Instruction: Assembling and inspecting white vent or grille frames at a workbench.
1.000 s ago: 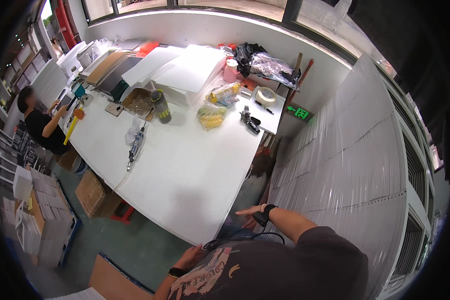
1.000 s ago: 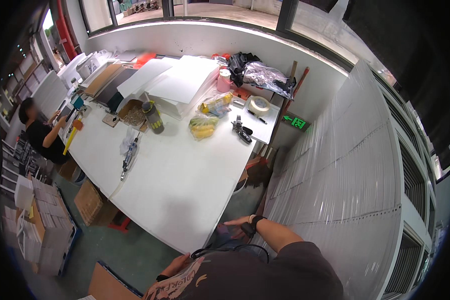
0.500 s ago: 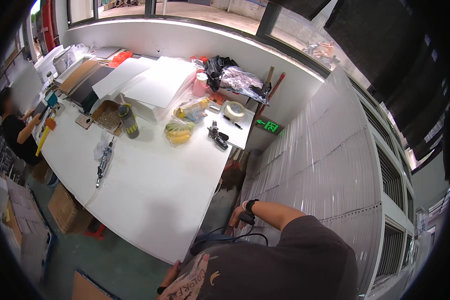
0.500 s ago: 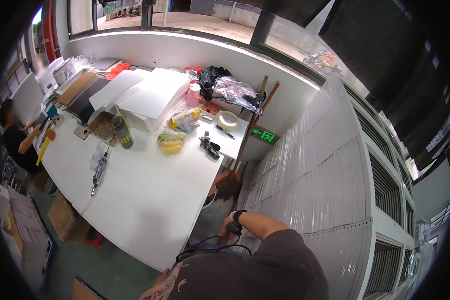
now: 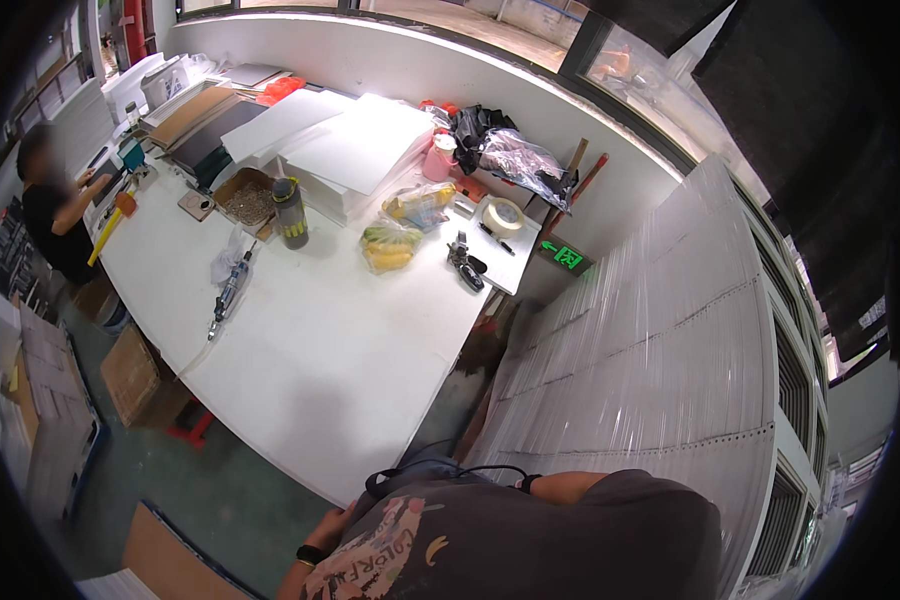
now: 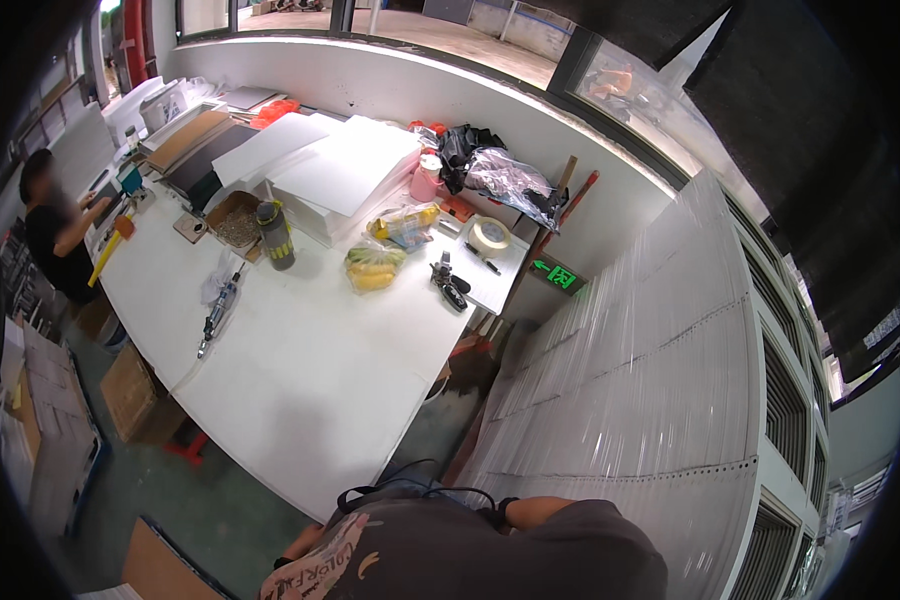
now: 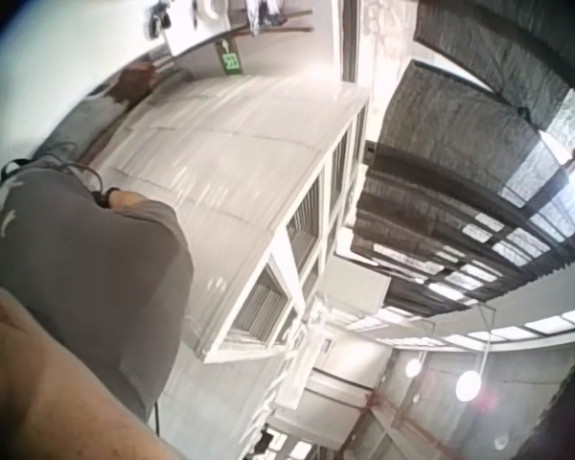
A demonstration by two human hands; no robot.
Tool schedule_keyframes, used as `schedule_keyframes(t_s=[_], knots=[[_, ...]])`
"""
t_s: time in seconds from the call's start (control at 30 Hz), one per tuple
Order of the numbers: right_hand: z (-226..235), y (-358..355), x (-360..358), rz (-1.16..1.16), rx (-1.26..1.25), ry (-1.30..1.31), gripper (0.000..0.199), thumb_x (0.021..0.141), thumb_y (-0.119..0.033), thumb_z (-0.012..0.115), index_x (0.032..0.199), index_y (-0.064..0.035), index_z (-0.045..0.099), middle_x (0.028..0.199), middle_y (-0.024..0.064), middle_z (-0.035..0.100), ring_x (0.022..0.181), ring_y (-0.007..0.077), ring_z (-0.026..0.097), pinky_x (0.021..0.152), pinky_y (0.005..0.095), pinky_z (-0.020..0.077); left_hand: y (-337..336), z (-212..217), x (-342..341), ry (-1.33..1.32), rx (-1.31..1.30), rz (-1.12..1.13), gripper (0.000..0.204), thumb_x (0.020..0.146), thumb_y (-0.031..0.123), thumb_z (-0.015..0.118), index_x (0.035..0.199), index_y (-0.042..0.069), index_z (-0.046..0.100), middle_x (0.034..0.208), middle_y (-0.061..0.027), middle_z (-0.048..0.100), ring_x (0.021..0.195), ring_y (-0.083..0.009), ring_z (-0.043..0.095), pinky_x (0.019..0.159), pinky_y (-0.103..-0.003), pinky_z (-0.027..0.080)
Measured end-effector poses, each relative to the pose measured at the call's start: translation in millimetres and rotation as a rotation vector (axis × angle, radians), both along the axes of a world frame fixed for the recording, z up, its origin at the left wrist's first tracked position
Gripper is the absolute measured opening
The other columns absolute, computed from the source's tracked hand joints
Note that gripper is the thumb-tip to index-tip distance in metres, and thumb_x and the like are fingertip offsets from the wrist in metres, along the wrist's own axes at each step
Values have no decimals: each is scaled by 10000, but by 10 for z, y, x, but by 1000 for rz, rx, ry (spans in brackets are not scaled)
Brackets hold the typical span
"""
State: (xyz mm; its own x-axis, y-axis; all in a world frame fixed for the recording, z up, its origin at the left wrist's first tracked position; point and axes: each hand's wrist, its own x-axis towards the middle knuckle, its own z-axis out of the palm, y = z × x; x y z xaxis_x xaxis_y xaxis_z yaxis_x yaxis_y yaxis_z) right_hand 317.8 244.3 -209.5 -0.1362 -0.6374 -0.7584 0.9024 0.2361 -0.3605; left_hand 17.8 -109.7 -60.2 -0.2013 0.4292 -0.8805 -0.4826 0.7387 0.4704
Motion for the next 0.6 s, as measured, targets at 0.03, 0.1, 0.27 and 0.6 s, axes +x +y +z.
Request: schedule_keyframes(t_s=[0.03, 0.1, 0.27, 0.6], knots=[[58, 3, 26, 3, -13, -8, 355, 794, -83, 616, 1135, 1, 566, 1063, 75, 619, 877, 166, 593, 752, 346, 470, 43, 41, -24, 12, -38, -54, 619, 888, 450, 514, 1029, -152, 537, 948, -148, 624, 823, -157, 593, 715, -266, 473], [149, 41, -36, 24, -37, -28, 348, 794, -88, 616, 1128, 1, 570, 1056, 73, 621, 875, 165, 593, 746, 343, 470, -98, -351, 17, 20, 19, -30, 600, 892, 442, 509, 1031, -141, 545, 948, -145, 626, 829, -159, 592, 721, -271, 471], [350, 256, -174, 77, -96, -90, 332, 795, -103, 616, 1109, 1, 580, 1038, 69, 626, 871, 164, 594, 733, 334, 469, -142, -575, 118, 92, 155, -5, 531, 916, 407, 478, 1068, -94, 562, 978, -131, 629, 857, -160, 582, 741, -287, 463], [749, 869, -1074, 181, -219, -191, 304, 798, -132, 616, 1071, 1, 600, 1002, 61, 636, 862, 163, 595, 707, 317, 468, -122, -553, 300, 127, 72, 98, 518, 921, 383, 450, 1157, -75, 506, 1079, -163, 594, 986, -204, 539, 861, -332, 417]])
